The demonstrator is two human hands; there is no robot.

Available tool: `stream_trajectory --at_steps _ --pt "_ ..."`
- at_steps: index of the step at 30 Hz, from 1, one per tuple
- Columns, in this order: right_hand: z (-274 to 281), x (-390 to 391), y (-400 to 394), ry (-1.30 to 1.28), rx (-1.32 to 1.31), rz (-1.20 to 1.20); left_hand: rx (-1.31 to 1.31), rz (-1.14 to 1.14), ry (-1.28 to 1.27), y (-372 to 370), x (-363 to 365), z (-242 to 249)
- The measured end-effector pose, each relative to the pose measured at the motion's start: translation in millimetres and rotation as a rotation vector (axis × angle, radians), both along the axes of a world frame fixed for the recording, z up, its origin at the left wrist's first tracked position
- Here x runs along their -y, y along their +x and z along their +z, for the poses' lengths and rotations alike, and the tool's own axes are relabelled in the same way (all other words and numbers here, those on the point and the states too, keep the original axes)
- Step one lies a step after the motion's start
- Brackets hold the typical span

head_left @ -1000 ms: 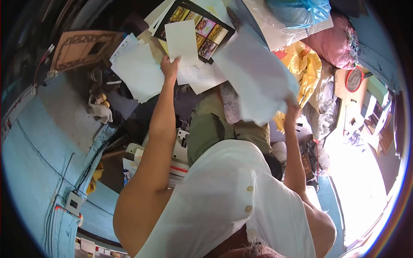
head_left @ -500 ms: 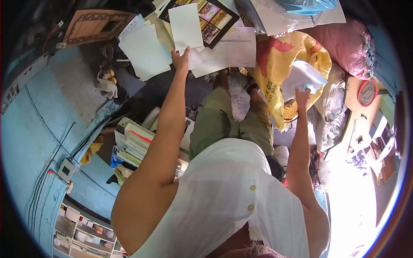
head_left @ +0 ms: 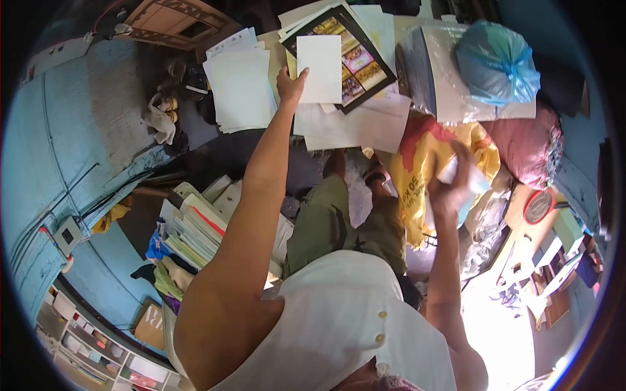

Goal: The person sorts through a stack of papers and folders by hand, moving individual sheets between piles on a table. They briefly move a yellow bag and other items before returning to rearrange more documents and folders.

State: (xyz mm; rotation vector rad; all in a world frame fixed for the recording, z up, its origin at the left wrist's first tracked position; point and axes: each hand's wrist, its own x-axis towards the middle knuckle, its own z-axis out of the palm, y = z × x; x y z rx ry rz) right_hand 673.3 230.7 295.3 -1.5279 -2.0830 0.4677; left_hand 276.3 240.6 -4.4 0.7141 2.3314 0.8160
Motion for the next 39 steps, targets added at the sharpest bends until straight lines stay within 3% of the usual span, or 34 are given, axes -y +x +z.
stream_trajectory --at_steps 1,4,6,8,9,12,14,16,18,23,26,27,28,30,32,34,39 --pt "-23 -17 -34 -0.131 -0.143 0.056 0.008 0.018 -0.076 8 -10 26" --pt "-119 -88 -104 -0.225 -0.149 0.152 0.076 0.021 -0.138 8 -26 39" --pt "-202 -134 -129 -0.04 0.07 0.094 0.117 0.029 -0.1 12 -33 49" --pt "-279 -179 -134 -0.53 0.033 0.003 0.129 0.031 -0.054 11 -38 50" --pt "-282 -187 -141 -0.78 0.012 -0.041 0.12 0.028 -0.029 12 -39 46" --pt "-259 -175 -148 -0.605 0.032 -0.115 0.03 -0.018 -0.022 5 -34 24" --pt "-254 -165 -146 -0.622 0.014 -0.085 -0.113 0.077 -0.009 8 -28 -15" --pt "-234 -160 -152 -0.833 0.07 -0.072 0.008 0.147 -0.024 9 -29 2" --pt "-213 -140 -162 -0.54 0.237 -0.031 0.149 0.182 0.03 7 -25 11" --pt "-214 -111 -168 -0.293 0.161 0.027 0.267 0.226 0.131 8 -22 28" --pt "-187 -110 -176 -0.579 0.202 -0.075 0.206 0.227 0.081 9 -21 56" --pt "-189 -110 -172 -0.551 0.205 -0.028 0.146 0.181 0.062 6 -16 43" --pt "-194 -106 -167 -0.479 0.041 0.049 0.094 0.13 0.047 2 -10 29" --pt "-207 -93 -163 -0.289 -0.17 0.157 0.318 0.154 0.032 -5 -10 46" --pt "-177 -83 -175 -0.601 -0.326 0.122 0.603 0.209 0.135 -13 -5 36" --pt "-151 -77 -189 -0.826 -0.653 0.002 0.938 0.333 0.31 -18 3 32" --pt "-164 -80 -180 -0.997 -0.674 -0.278 0.89 0.309 0.259 -29 13 35"
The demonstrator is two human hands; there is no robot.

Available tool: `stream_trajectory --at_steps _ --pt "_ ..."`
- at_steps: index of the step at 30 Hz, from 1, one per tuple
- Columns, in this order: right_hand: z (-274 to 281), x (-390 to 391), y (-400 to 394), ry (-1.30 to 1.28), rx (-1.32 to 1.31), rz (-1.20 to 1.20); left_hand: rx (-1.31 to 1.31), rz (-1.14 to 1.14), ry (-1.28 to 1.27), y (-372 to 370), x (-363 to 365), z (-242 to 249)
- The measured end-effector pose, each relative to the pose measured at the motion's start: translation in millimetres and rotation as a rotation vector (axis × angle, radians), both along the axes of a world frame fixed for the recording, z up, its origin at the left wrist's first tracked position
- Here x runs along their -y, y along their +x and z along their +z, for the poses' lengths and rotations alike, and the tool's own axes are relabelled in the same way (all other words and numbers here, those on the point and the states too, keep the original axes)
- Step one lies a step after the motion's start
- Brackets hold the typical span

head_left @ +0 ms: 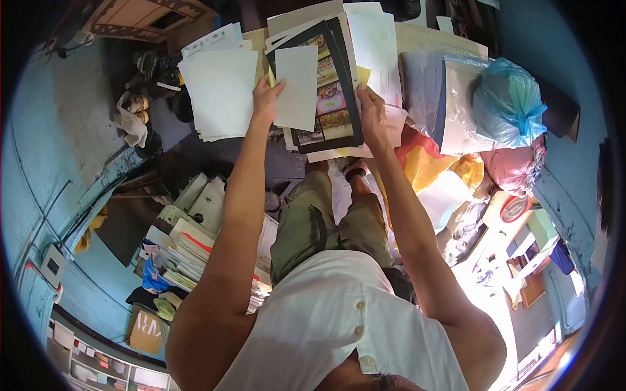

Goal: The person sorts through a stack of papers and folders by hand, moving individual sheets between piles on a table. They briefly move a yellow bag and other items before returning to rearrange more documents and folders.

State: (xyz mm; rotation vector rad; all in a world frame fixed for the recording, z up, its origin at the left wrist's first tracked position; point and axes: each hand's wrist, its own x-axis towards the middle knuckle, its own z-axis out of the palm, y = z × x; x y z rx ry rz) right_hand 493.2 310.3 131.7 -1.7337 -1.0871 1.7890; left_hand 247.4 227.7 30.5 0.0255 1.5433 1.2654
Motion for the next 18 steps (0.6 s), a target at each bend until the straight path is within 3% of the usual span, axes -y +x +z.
stream_trajectory --at_steps 2,5,6,10,13,14,17,18 --pt "-24 1 8 -0.037 -0.083 -0.117 -0.019 0.011 -0.024 -2 4 -5" --pt "-26 -4 19 -0.152 -0.002 -0.111 0.011 -0.01 -0.046 -3 4 1" --pt "-33 -2 17 -0.035 -0.051 -0.151 0.012 -0.026 -0.035 -2 4 4" --pt "-61 -4 29 0.369 0.579 0.155 -0.043 -0.135 -0.069 -5 5 9" --pt "-72 -5 39 0.483 0.59 0.147 -0.058 -0.176 -0.093 -3 4 11" --pt "-77 -12 43 0.442 0.541 0.19 -0.054 -0.175 -0.092 -2 4 11" --pt "-67 -11 44 -0.145 -0.363 -0.228 -0.017 -0.157 -0.042 0 2 9" --pt "-58 -12 42 -0.109 -0.3 -0.156 -0.008 -0.181 -0.062 -1 1 15"
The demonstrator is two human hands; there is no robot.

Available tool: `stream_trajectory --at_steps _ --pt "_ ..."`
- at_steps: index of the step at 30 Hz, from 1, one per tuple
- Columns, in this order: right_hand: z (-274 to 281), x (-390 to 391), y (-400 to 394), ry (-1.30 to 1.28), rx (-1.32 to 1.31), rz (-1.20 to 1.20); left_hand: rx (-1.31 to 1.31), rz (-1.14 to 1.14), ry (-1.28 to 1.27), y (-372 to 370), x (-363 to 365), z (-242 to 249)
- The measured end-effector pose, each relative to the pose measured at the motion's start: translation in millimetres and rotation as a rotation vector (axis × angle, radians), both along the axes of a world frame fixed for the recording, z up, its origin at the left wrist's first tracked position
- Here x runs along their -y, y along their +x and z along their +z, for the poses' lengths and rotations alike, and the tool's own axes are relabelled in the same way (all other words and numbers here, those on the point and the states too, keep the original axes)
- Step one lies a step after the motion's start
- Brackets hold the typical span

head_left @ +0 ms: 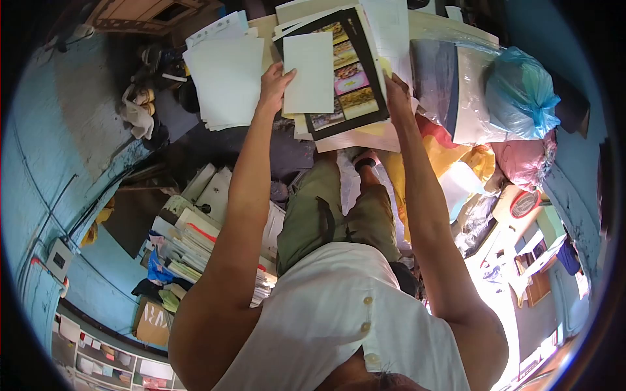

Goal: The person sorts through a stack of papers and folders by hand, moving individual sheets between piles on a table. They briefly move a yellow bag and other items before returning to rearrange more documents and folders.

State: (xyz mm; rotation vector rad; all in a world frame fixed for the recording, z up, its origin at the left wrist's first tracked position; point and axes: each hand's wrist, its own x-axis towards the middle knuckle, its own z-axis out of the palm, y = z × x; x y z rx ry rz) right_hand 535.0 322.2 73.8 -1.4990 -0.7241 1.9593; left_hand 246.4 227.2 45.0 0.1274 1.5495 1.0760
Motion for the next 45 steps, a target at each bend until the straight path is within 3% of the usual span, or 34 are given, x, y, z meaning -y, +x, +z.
stream_trajectory --at_steps 1,3,6,10,13,14,16,18,21,24,27,31,34,38,43,45 --pt "17 -4 -4 -0.038 0.268 0.108 -0.032 0.012 0.022 -1 0 5" --pt "16 2 -12 0.09 0.252 0.111 -0.094 0.034 0.066 0 2 8" --pt "1 9 -18 0.408 0.529 0.241 -0.19 0.078 0.108 -7 6 5" --pt "-1 14 -17 0.402 0.606 0.072 -0.245 0.137 0.054 -19 7 18" --pt "-41 18 10 0.454 0.752 -0.064 -0.218 0.176 0.058 -32 13 16" --pt "-41 17 11 0.501 0.73 -0.186 -0.191 0.219 0.069 -36 16 18" --pt "-61 17 28 0.579 0.718 -0.118 -0.134 0.304 0.092 -46 22 26" --pt "-58 13 38 0.455 0.746 0.122 -0.117 0.324 0.106 -59 31 29" --pt "-36 9 29 0.28 0.563 0.211 -0.105 0.294 0.058 -77 44 28" --pt "-10 10 -5 0.469 1.318 0.133 -0.109 0.227 0.057 -87 48 12" --pt "0 -4 -42 0.462 1.556 0.278 -0.116 0.179 0.078 -86 41 3" --pt "-16 -47 -77 0.62 1.407 0.274 -0.198 0.143 0.079 -80 30 -2" --pt "-6 -81 -103 0.236 1.331 0.411 -0.243 0.153 0.077 -78 30 -2" --pt "-26 -93 -107 0.064 1.288 0.356 -0.24 0.187 0.14 -75 33 -11" --pt "-11 -77 -88 0.476 0.747 0.253 -0.108 0.332 0.216 -83 34 11" --pt "12 -56 -97 0.574 0.274 0.06 -0.121 0.378 0.239 -108 48 24"
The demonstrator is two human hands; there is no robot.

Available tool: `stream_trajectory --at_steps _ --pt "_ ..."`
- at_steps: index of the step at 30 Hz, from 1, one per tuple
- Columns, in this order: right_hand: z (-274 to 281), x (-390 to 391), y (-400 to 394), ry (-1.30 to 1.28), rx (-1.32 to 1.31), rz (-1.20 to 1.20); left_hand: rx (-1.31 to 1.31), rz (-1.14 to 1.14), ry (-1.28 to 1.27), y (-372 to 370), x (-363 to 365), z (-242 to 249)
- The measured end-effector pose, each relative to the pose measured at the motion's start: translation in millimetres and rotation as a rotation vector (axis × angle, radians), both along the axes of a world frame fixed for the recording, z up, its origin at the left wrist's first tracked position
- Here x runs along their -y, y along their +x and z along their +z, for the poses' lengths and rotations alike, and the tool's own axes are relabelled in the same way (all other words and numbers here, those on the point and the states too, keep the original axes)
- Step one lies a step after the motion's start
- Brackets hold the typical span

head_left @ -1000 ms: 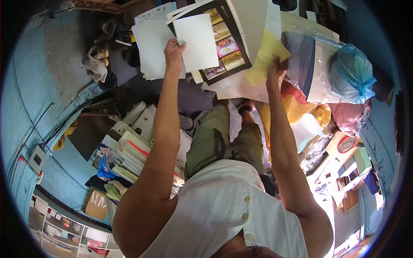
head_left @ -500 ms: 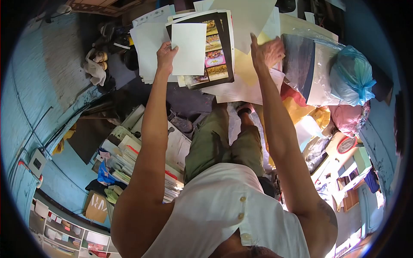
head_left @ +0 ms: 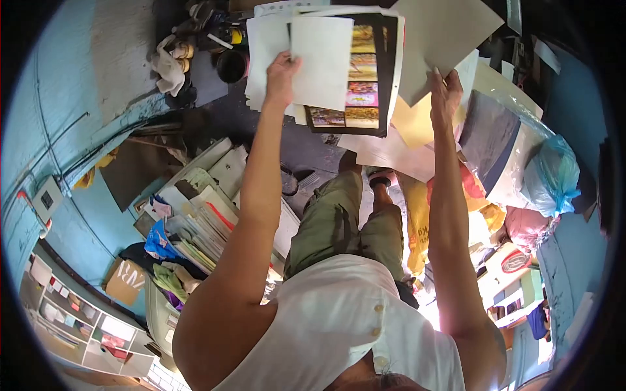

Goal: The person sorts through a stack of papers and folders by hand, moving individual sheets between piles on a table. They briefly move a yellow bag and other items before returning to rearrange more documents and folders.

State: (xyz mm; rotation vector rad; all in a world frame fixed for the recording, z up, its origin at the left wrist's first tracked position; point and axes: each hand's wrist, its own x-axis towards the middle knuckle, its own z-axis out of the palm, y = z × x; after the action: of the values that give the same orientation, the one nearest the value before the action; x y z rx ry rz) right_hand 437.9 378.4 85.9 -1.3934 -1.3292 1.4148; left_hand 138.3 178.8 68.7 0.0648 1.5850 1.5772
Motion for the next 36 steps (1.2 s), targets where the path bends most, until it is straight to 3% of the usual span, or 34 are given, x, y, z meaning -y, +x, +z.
stream_trajectory --at_steps 4,6,7,9,10,12,14,17,19,23,26,29,30,31,32,33,36 --pt "33 43 -18 -0.211 -0.132 0.113 -0.016 0.109 0.111 -62 42 21" --pt "30 68 -39 -0.125 -0.111 0.221 0.02 0.161 0.125 -91 64 42" --pt "31 81 -55 -0.14 0.034 0.239 0.022 0.196 0.128 -106 76 47" --pt "15 117 -94 -0.047 0.085 0.223 -0.023 0.18 0.138 -141 103 38" --pt "5 133 -111 -0.121 0.04 0.2 -0.044 0.195 0.128 -152 107 36" --pt "-10 154 -131 -0.199 0.205 0.322 -0.04 0.202 0.076 -161 109 30" --pt "-22 166 -140 -0.204 0.255 0.36 -0.101 0.31 -0.123 -160 103 3" --pt "-15 168 -126 -0.234 0.415 0.489 -0.392 0.164 -0.523 -147 92 -46" --pt "-9 158 -107 -0.15 0.488 0.6 -0.515 0.135 -0.616 -126 82 -66" --pt "21 124 -41 0.149 0.716 0.414 -0.952 -0.085 -0.968 -99 69 -69" --pt "29 106 14 0.329 0.937 0.415 -1.361 -0.091 -0.876 -70 41 -38" --pt "14 113 52 0.26 1.09 0.574 -1.293 -0.263 -0.522 -25 7 -16" --pt "9 116 60 0.221 1.125 0.626 -0.936 -0.222 -0.343 7 -12 -12" --pt "6 117 65 0.27 1.112 0.605 -0.952 -0.404 -0.233 29 -25 -16" --pt "-2 118 71 0.34 1.108 0.596 -0.741 -0.454 -0.224 61 -44 -4" --pt "-13 118 77 0.411 1.104 0.585 -0.837 -0.548 -0.333 84 -61 -2" --pt "-19 110 92 0.45 1.047 0.604 -0.562 -0.391 -0.354 113 -99 -29"
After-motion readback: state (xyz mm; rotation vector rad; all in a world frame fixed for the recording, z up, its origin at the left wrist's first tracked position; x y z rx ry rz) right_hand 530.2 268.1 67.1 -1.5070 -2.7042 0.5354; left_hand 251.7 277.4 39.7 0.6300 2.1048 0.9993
